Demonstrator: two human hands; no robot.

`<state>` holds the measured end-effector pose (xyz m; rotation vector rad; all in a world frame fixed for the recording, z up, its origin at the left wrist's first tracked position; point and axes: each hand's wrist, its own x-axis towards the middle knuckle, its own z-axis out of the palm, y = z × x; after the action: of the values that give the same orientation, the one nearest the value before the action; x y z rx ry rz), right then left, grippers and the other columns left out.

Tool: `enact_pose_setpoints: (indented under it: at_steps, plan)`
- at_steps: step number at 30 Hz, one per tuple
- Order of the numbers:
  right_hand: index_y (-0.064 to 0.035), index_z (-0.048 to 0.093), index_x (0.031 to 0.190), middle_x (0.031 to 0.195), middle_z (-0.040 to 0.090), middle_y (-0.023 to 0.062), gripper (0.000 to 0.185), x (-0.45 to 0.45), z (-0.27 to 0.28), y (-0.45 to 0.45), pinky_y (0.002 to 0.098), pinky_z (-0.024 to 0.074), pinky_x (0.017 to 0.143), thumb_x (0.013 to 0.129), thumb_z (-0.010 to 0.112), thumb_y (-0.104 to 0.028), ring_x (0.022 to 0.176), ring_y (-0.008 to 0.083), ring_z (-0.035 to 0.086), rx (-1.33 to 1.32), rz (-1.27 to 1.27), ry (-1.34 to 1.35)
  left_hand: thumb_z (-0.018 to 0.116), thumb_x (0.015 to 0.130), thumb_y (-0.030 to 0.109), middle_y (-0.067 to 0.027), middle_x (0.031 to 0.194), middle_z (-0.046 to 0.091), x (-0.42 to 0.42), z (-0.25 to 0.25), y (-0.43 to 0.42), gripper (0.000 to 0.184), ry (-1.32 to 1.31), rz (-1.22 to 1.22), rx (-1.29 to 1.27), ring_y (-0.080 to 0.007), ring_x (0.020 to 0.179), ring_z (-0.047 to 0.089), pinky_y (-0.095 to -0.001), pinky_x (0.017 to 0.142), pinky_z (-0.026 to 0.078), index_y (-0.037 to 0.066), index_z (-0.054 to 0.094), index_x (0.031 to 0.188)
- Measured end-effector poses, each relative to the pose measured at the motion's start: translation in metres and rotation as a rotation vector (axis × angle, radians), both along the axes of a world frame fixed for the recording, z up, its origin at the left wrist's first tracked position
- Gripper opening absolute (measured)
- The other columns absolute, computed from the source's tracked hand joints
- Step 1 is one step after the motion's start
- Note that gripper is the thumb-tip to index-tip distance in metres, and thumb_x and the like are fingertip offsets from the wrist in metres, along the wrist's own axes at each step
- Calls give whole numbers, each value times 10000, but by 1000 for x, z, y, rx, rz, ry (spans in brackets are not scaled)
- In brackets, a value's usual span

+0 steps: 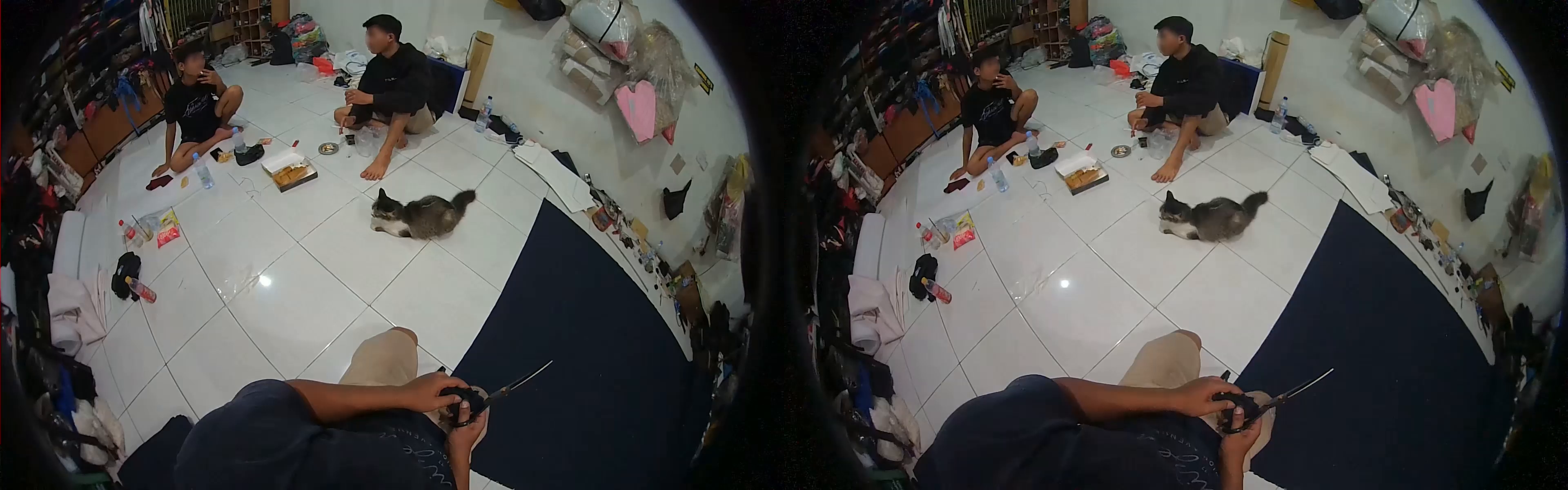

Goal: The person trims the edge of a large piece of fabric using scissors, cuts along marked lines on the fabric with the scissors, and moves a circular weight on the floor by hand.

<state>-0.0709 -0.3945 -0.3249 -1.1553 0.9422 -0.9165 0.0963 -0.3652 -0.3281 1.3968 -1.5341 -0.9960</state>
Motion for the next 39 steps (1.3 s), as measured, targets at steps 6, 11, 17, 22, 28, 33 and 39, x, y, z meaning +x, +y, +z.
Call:
enact_pose_setpoints:
  at_steps: [6,11,17,22,28,33,39]
  plan:
    - [-15,531,1125,1002,616,70,282,0,-6,1,249,504,738,930,618,-199,872,136,602,-149,-69,99,574,947,262,-183,1162,632,-4,-9,2,396,264,-29,99,-273,1042,630,-367,882,479,45,536,1276]
    - [-2,531,1118,982,621,71,288,-7,-8,-5,244,510,693,930,616,-202,835,134,608,-70,-25,65,583,947,248,-155,1165,633,-1,4,1,411,332,-39,171,-227,1070,618,-337,914,472,40,518,1296]
    - [7,527,1139,974,623,75,313,-6,-9,-3,267,507,723,918,628,-189,831,160,610,-220,-79,146,594,942,191,-122,1150,639,-5,-11,3,399,378,-8,148,-181,1014,625,-324,891,478,49,510,1306]
    - [8,521,1157,1003,616,81,323,1,5,0,305,469,854,909,636,-162,889,185,600,-212,-88,92,586,944,174,-110,1127,643,-5,-18,1,399,346,16,138,-147,974,617,-298,859,486,25,505,1305]
    - [18,497,1191,1080,606,89,348,-7,-6,-8,301,446,883,913,625,-148,985,174,572,-141,-88,175,600,930,158,-83,1009,641,-5,-19,1,404,420,58,96,-132,890,606,-280,799,495,24,505,1299]
    - [55,503,1179,1092,603,113,387,-49,-12,-34,309,436,899,911,642,-187,1001,196,561,-212,-389,188,612,908,167,-68,930,634,25,-71,8,344,269,264,137,-128,839,607,-285,767,508,-9,566,1199]
    - [-9,547,1016,829,641,139,328,-214,-68,-24,347,490,704,870,688,-267,734,228,611,-86,-795,883,589,849,78,-164,958,641,84,-115,27,192,-226,414,32,-253,899,631,-346,804,506,-40,636,993]
